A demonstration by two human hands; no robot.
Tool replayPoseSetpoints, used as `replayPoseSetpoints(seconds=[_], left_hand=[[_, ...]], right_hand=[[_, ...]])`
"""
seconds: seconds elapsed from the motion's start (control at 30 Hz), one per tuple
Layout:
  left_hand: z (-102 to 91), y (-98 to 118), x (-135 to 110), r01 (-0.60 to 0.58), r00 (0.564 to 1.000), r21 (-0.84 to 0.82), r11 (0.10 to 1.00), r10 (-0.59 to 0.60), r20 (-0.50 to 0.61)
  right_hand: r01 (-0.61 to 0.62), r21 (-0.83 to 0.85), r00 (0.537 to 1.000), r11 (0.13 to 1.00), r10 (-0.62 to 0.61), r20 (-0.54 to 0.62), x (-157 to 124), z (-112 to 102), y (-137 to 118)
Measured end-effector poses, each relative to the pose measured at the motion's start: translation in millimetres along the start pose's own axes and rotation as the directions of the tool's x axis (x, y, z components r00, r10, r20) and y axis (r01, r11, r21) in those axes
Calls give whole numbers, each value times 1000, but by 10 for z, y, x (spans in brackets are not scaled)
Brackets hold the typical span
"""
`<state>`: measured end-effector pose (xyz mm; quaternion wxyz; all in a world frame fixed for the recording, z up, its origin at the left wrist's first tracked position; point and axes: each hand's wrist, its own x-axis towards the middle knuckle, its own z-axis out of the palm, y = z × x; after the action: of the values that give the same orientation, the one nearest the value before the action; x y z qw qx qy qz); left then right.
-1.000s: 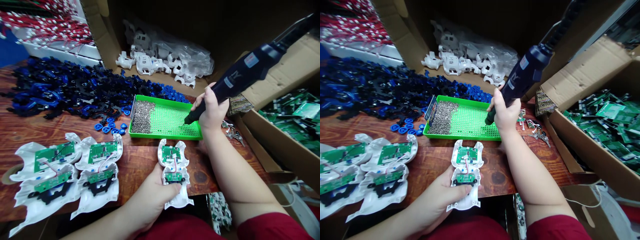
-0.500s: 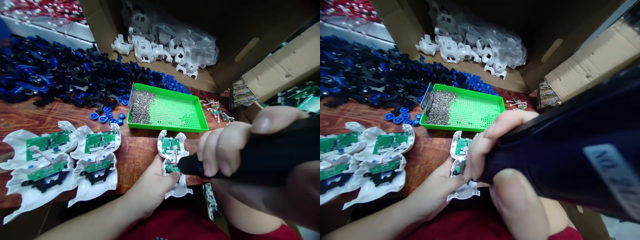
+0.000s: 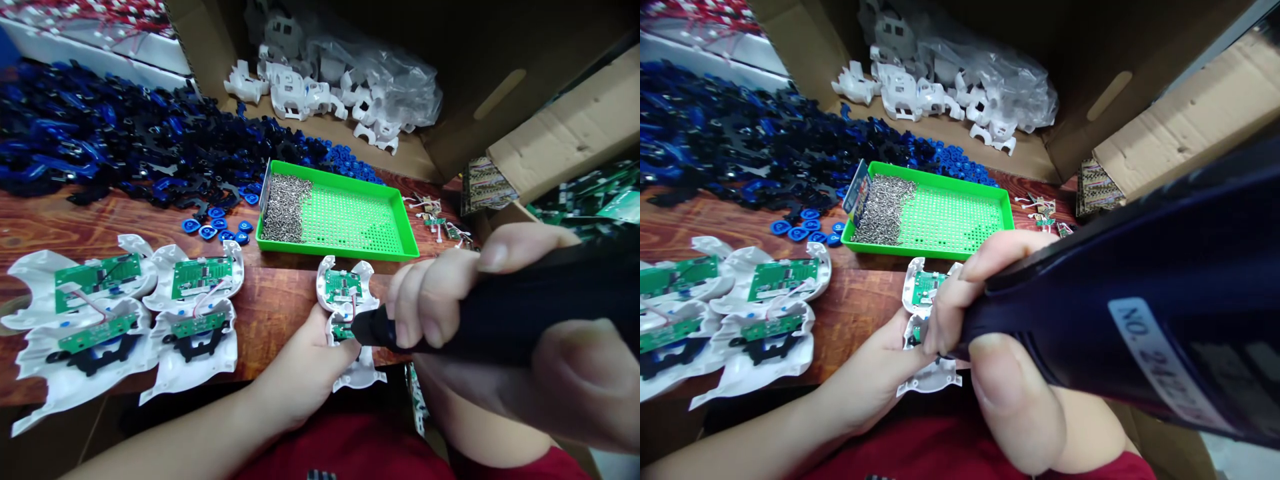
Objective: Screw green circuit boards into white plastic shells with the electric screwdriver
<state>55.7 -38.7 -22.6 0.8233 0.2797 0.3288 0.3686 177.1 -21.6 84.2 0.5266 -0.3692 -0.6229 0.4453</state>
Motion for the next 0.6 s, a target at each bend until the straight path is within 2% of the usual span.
replayPoseSetpoints(seconds=[0.07, 0.17, 0.27, 0.37, 0.6], left_hand=[[6, 13, 11, -8, 1000, 1, 1000, 8, -4], [26, 32, 26, -11, 1000, -25, 1000, 11, -4], [48, 42, 25, -16, 1000, -39, 999, 15, -15], [59, 42, 12, -9, 999, -40, 999, 7, -31], [53, 24, 0, 36, 998, -55, 998, -39, -49]], right_hand=[[10, 32, 1000, 999, -11, 16, -12, 5, 23], [44, 81, 999, 996, -41, -30, -13, 23, 78], [33, 136, 997, 990, -23, -73, 11, 56, 141], [13, 190, 998, 982, -1, -62, 22, 77, 203], [34, 169, 995, 985, -17, -99, 42, 31, 155]])
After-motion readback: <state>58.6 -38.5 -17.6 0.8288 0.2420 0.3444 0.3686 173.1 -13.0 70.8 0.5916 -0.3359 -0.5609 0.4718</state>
